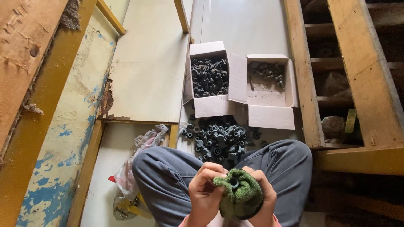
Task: Cleaning small plastic hardware clips individually using a cloth while sitting on the floor in a storage area.
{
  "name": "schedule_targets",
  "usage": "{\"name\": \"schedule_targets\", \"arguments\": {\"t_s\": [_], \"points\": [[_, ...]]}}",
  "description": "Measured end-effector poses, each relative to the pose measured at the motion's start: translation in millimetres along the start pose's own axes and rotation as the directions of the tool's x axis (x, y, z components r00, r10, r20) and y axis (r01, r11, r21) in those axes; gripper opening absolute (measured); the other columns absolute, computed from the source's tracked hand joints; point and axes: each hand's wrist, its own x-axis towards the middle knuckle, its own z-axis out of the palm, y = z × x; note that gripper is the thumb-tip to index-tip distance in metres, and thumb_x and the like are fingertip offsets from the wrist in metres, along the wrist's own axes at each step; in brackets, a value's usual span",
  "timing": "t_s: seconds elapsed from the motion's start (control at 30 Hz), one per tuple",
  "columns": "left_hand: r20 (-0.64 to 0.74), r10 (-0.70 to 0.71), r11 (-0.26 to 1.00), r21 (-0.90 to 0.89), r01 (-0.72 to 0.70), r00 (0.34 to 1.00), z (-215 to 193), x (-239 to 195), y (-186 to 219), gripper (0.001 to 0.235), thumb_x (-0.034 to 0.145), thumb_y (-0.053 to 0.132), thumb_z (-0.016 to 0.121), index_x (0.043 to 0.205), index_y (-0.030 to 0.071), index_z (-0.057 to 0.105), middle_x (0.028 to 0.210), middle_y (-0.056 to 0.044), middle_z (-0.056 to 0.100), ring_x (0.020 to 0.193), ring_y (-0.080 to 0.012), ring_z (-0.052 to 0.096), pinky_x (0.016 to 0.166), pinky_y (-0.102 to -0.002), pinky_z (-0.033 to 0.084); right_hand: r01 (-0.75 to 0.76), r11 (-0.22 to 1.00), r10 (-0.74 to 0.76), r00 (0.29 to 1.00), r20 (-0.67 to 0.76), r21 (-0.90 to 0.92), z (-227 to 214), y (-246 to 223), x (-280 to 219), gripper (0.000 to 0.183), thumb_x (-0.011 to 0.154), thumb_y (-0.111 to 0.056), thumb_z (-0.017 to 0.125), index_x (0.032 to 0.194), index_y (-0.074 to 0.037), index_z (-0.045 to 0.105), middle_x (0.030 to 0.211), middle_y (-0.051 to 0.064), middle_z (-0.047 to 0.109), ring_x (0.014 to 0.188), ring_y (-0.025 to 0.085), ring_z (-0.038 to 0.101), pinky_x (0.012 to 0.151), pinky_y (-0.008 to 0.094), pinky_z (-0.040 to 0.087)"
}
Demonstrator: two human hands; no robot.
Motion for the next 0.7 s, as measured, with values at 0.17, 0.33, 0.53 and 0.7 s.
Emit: {"name": "schedule_targets", "arguments": {"t_s": [0.17, 0.33, 0.53, 0.7], "points": [[-0.068, 0.004, 0.989, 0.151, 0.006, 0.998, 3.0, 3.4, 2.7, 0.023, 0.082, -0.011, 0.066, 0.102, 0.001, 0.07, 0.104, -0.008, 0.067, 0.075, -0.0123, 0.054, 0.062, -0.023, 0.044, -0.001, 0.903, 0.062, 0.99, 0.128, -0.43, 13.9, -42.1, 29.2, 0.051, 0.069, 0.01, 0.067, 0.119, 0.005, 0.063, 0.106, 0.01, 0.069, 0.087, 0.017, 0.064, 0.08, 0.026, 0.053], [-0.2, -0.073, 0.987, 0.126, 0.099, 0.977, 9.6, -3.0, 1.4, 0.01, 0.088, -0.003, 0.068, 0.097, -0.004, 0.071, 0.089, -0.006, 0.067, 0.07, -0.0115, 0.055, 0.063, -0.023, 0.046, -0.048, 0.877, 0.102, 0.991, 0.088, -0.479, -5.4, -30.4, 19.8, 0.05, 0.067, 0.009, 0.07, 0.116, 0.001, 0.067, 0.1, 0.007, 0.077, 0.081, 0.014, 0.068, 0.074, 0.025, 0.055], [-0.194, -0.232, 0.97, -0.122, 0.211, 0.953, 1.8, -8.1, -17.1, 0.01, 0.095, 0.007, 0.066, 0.092, -0.002, 0.065, 0.09, -0.006, 0.062, 0.077, -0.0137, 0.053, 0.072, -0.027, 0.044, -0.111, 0.901, 0.121, 0.993, -0.001, -0.419, -6.3, -19.1, 14.3, 0.038, 0.07, 0.009, 0.064, 0.107, -0.001, 0.066, 0.087, 0.002, 0.072, 0.074, 0.011, 0.058, 0.068, 0.023, 0.049], [0.011, -0.476, 0.614, -0.712, 0.341, 0.88, 1.7, -9.6, -27.6, 0.01, 0.094, -0.001, 0.07, 0.089, 0.006, 0.065, 0.092, -0.002, 0.061, 0.08, -0.0104, 0.056, 0.074, -0.026, 0.048, -0.199, 0.942, 0.185, 0.98, -0.077, -0.27, -3.2, -7.6, 10.6, 0.028, 0.074, 0.014, 0.066, 0.093, -0.006, 0.06, 0.08, -0.003, 0.058, 0.069, 0.007, 0.044, 0.063, 0.02, 0.037]]}}
